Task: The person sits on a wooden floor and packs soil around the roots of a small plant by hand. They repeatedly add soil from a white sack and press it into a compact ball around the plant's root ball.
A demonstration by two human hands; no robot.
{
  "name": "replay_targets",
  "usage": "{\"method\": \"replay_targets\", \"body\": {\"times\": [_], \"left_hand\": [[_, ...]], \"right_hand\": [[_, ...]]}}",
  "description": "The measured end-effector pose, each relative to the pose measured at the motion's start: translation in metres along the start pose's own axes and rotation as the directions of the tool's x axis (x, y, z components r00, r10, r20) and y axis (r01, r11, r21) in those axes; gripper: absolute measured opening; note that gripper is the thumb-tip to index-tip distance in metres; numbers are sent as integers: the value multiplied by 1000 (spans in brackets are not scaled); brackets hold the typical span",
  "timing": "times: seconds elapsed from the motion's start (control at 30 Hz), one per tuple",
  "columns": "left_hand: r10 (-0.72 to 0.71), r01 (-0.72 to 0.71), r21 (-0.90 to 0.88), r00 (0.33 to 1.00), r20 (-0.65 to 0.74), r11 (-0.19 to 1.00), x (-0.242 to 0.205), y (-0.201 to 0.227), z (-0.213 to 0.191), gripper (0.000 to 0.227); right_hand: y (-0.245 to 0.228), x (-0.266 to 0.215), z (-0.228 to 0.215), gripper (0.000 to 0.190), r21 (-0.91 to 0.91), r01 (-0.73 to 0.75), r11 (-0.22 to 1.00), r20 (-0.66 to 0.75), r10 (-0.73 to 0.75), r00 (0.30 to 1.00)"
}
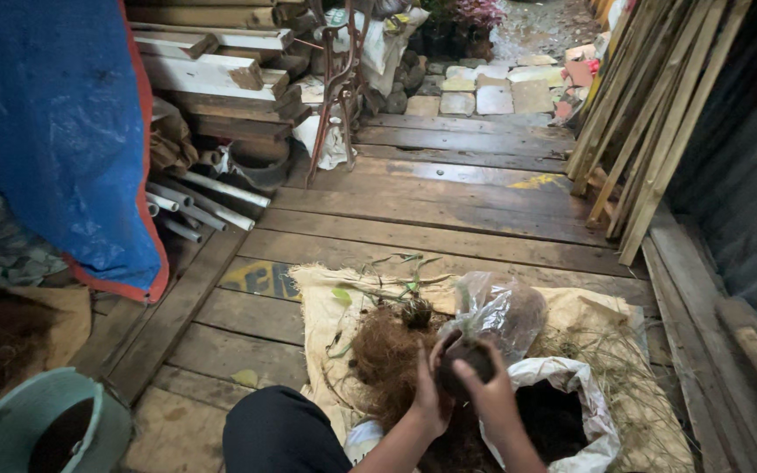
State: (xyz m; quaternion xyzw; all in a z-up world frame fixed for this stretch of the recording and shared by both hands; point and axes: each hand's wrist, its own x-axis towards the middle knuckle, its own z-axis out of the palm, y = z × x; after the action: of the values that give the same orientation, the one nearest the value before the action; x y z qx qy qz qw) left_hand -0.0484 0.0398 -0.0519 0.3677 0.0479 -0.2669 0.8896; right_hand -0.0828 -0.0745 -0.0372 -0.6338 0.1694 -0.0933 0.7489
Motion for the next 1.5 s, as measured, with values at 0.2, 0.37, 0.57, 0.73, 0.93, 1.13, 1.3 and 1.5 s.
{"method": "replay_targets", "body": {"times": [0.2, 0.37, 0.57, 0.73, 0.93, 1.13, 1.3, 1.5], "left_hand": [[-169, 76, -343, 953, -252, 936, 0, 10, -19, 94], [-97, 66, -260, 989, -109, 963, 11, 22, -18, 98], [54, -57, -75, 998, -35, 996, 27, 24, 2, 86], [129, -129, 18, 992, -1, 992, 34, 19, 17, 87], [185, -179, 132, 982, -37, 975, 37, 26, 28, 86], [185, -161, 133, 962, -200, 978, 33, 29, 42, 86], [266, -256, 69, 920, -287, 964, 32, 27, 53, 89], [177, -172, 42, 945, -276, 984, 31, 19, 52, 91]], "right_hand": [[18, -13, 28, 55, -437, 226, 870, 65, -220, 973], [10, 6, 16, 49, -227, 82, 971, 80, -65, 995], [10, 23, 16, 50, -168, 132, 977, 6, -133, 991], [3, 35, 10, 38, 35, 68, 997, 13, -69, 998], [-10, 38, 14, 32, 4, 152, 988, 41, -152, 987], [-21, 33, 17, 31, -78, 103, 992, -18, -105, 994], [-30, 32, 22, 35, -76, 153, 985, -48, -157, 986], [-35, 47, 18, 44, -72, 89, 993, -78, -95, 992]]}}
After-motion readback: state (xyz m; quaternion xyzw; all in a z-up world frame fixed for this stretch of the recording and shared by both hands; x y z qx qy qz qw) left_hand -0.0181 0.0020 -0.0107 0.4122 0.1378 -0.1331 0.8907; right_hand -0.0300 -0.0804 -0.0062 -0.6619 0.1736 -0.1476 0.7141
